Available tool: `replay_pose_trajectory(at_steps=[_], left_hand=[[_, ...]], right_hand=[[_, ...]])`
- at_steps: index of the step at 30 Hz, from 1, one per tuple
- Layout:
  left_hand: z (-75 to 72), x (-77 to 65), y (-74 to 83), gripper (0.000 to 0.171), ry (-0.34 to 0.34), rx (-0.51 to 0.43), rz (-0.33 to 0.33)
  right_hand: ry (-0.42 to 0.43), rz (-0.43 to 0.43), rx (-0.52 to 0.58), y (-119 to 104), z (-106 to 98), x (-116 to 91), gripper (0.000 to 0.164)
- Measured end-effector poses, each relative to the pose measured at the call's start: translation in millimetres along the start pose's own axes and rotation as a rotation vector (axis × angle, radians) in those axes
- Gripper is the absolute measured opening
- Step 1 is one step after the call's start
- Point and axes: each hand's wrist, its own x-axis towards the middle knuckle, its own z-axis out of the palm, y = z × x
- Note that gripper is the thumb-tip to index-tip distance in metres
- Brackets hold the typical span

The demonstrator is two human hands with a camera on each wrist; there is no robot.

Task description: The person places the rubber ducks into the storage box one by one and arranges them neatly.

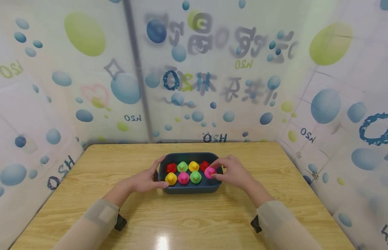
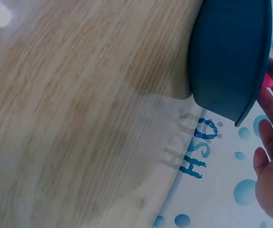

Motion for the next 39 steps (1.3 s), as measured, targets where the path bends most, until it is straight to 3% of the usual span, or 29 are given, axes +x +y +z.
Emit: replay_pose_trajectory(at_steps=[10,25,39], left_hand=[[0.1,0.3,0.3,0.120,0.001,0.002,0.002],[0.0,0.5,0.9,0.121,-0.001,0.006,0.004],[-0.2,-0.5,0.4,0.121,-0.009,-0.004,0.011]], right_hand=[[-0.075,0.017,-0.106,-4.8,6.5,8.2,0.022],[-0.105,0.094,-0.179,-10.1,13.6,17.0,0.021],[-0.101,0.044,-0.274,-11.2,17.7,24.1,0.026]])
